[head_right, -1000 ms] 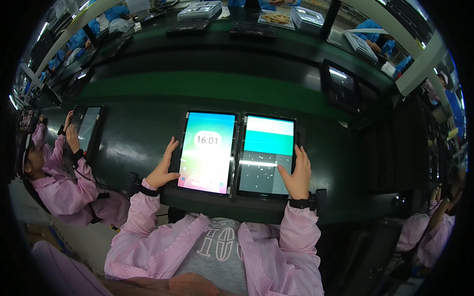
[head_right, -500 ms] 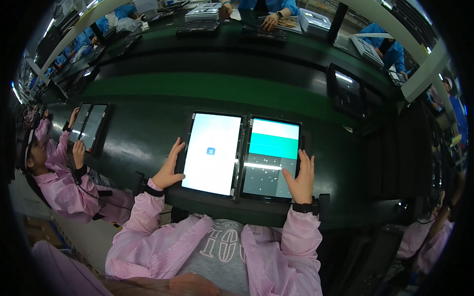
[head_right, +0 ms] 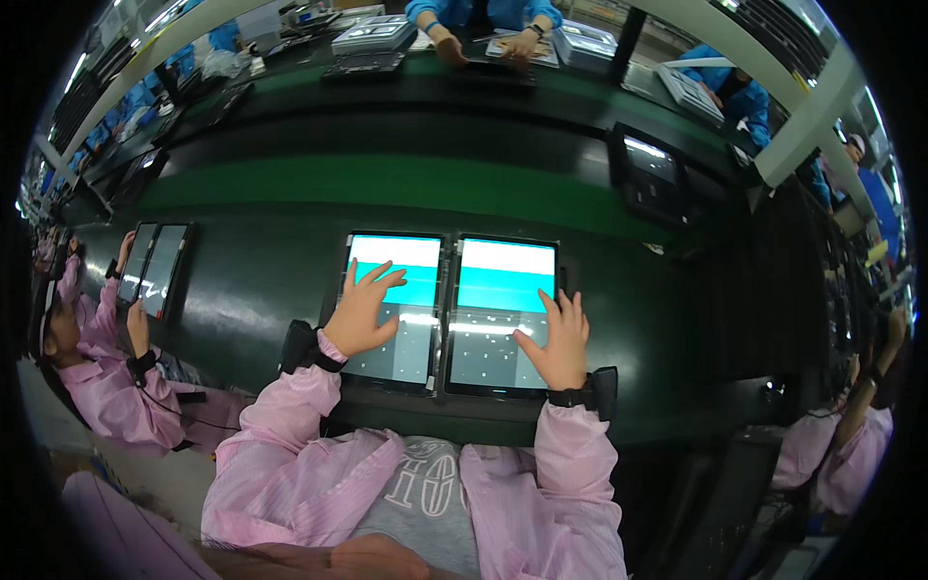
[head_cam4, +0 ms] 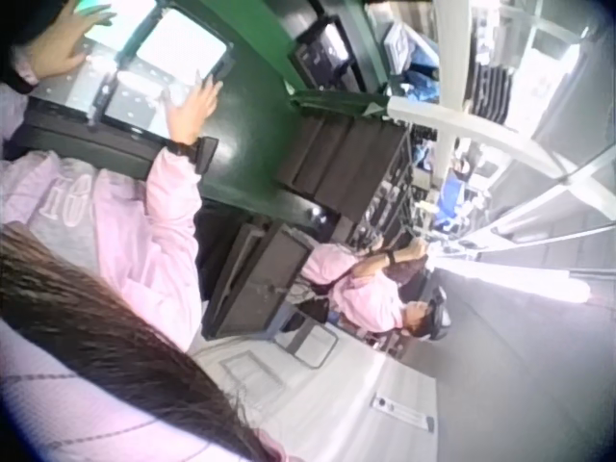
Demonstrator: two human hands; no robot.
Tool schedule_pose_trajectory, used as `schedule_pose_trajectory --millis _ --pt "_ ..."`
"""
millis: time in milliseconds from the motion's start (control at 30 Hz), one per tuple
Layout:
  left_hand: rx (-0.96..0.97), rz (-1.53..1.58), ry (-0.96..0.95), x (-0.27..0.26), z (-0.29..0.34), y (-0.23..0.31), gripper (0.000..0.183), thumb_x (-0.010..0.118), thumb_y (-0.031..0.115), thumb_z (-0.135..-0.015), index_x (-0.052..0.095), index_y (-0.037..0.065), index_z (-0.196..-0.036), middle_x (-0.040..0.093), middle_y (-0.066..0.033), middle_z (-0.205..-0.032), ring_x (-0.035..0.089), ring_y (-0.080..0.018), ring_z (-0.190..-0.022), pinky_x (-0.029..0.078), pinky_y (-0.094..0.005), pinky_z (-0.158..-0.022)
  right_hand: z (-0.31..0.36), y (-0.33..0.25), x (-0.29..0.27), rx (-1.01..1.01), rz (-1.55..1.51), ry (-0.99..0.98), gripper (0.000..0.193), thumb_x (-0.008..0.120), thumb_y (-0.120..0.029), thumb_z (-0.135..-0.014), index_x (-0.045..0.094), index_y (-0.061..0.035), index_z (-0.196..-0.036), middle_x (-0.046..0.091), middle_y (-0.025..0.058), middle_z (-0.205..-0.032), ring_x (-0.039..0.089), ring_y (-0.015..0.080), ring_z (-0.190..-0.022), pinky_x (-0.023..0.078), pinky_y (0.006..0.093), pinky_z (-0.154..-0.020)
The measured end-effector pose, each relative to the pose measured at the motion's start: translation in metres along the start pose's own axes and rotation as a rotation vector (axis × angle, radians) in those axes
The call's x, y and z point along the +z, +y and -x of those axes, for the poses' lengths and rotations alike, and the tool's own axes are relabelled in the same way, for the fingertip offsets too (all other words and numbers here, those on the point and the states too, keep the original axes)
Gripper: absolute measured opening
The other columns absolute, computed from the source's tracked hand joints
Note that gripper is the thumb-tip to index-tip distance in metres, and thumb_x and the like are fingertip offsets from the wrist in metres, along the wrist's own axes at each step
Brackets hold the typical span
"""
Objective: The person interacts with multiple tablet computers by hand on a factory assembly line.
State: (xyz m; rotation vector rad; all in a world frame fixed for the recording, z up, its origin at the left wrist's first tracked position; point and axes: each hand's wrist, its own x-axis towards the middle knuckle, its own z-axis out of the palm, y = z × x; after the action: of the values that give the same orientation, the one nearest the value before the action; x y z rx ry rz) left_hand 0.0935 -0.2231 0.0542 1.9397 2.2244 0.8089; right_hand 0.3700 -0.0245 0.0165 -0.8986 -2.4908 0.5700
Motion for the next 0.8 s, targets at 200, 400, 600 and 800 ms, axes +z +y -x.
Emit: schedule_pose_trajectory --millis 200,400,600,800 --pt "0.000 -0.014 0.015 0.002 -0.002 0.000 0.068 0.063 0.015 -0.071 0.042 0.007 -0.135 0.060 -0.0075 -0.123 0.036 -0.0321 -0.136 0.005 -0.0626 -0.114 -0.004 -0.016 -0.006 0.028 0.155 -0.083 0.077 0.071 -0.050 -0.077 0.043 -0.0184 -0.141 0.033 0.0309 -0.142 0.020 0.0471 -0.139 0.016 0.0603 -0.110" --pt "0.095 -0.033 0.030 0.008 -0.009 0.012 0.064 0.060 0.016 -0.071 0.046 0.006 -0.133 0.063 -0.0086 -0.116 0.040 -0.0319 -0.133 0.003 -0.0666 -0.111 -0.005 0.000 0.001 0.081 0.076 -0.049 0.076 0.070 -0.050 -0.077 0.044 -0.0172 -0.140 0.034 0.0283 -0.143 0.021 0.0431 -0.140 0.018 0.0604 -0.109" --pt "-0.015 -0.043 0.075 0.015 -0.005 0.003 0.067 0.058 0.016 -0.072 0.045 0.008 -0.137 0.064 -0.0099 -0.109 0.039 -0.0320 -0.134 0.002 -0.0684 -0.110 -0.003 -0.010 -0.001 0.050 0.170 -0.036 0.075 0.070 -0.048 -0.078 0.045 -0.0136 -0.139 0.038 0.0246 -0.142 0.026 0.0393 -0.139 0.019 0.0601 -0.109" --pt "0.100 0.028 0.003 0.015 -0.009 0.007 0.064 0.055 0.014 -0.072 0.045 0.008 -0.134 0.065 -0.0043 -0.114 0.040 -0.0308 -0.132 0.001 -0.0652 -0.112 -0.002 0.004 0.006 0.111 -0.009 0.011 0.074 0.070 -0.049 -0.077 0.047 -0.0140 -0.138 0.033 0.0236 -0.147 0.022 0.0414 -0.141 0.018 0.0604 -0.110"
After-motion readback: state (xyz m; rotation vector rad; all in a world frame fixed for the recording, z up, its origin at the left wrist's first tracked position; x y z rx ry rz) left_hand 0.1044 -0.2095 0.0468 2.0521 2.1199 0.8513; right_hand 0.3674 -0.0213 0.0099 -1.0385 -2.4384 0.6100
